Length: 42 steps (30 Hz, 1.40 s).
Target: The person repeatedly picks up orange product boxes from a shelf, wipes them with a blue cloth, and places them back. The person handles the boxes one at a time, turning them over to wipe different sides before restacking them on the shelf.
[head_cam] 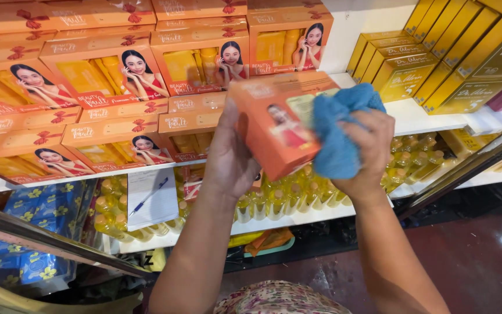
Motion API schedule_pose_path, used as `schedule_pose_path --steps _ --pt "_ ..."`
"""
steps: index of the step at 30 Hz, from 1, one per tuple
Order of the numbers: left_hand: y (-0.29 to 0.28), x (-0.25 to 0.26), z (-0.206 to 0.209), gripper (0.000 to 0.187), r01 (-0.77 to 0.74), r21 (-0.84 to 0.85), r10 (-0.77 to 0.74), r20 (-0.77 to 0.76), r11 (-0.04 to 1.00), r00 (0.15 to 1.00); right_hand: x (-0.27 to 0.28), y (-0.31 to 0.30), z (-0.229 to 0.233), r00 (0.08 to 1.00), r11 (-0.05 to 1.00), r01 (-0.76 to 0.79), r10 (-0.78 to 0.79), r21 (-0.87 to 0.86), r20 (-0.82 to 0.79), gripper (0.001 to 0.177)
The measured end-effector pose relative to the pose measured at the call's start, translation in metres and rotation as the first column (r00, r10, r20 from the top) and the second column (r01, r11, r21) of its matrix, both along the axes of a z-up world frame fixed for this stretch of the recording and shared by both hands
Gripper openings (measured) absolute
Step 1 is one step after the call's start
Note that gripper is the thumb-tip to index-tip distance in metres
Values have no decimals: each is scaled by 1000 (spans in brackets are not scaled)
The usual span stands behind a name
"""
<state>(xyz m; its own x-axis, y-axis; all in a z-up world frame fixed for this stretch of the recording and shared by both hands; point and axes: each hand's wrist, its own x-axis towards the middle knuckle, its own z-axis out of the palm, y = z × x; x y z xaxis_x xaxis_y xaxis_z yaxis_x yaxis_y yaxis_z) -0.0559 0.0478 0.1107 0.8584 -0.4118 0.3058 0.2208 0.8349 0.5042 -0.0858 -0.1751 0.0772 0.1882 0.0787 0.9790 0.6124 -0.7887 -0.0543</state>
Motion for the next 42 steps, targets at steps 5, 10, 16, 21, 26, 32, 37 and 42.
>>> schedule_pose_path --steps 5,10,16,21,26,32,37,42 --pt "-4 38 -43 44 -157 168 159 3 973 987 -21 24 20 975 975 -128 90 -183 -205 69" --pt "-20 40 -71 32 -133 127 109 176 983 978 -27 49 41 876 916 -330 207 -228 -436 82" --pt "-17 20 -53 38 -168 148 160 62 975 985 31 -2 25 881 991 -119 80 -54 -467 69" --pt "-21 25 -63 38 -150 75 153 -45 986 987 46 -15 -2 682 761 31 457 648 -570 48" --pt "-29 35 -69 30 -300 45 302 -52 953 952 5 29 -11 845 954 147 17 263 -534 60" --pt "-33 110 -169 20 -461 108 450 114 881 886 -3 53 8 873 996 -82 83 24 -480 65" --pt "-13 47 -95 23 -198 24 200 -127 980 972 37 17 7 857 988 -142 93 -58 -507 65" --pt "15 39 -75 51 -218 -40 209 -167 975 964 81 -13 7 663 937 17 250 348 -706 45"
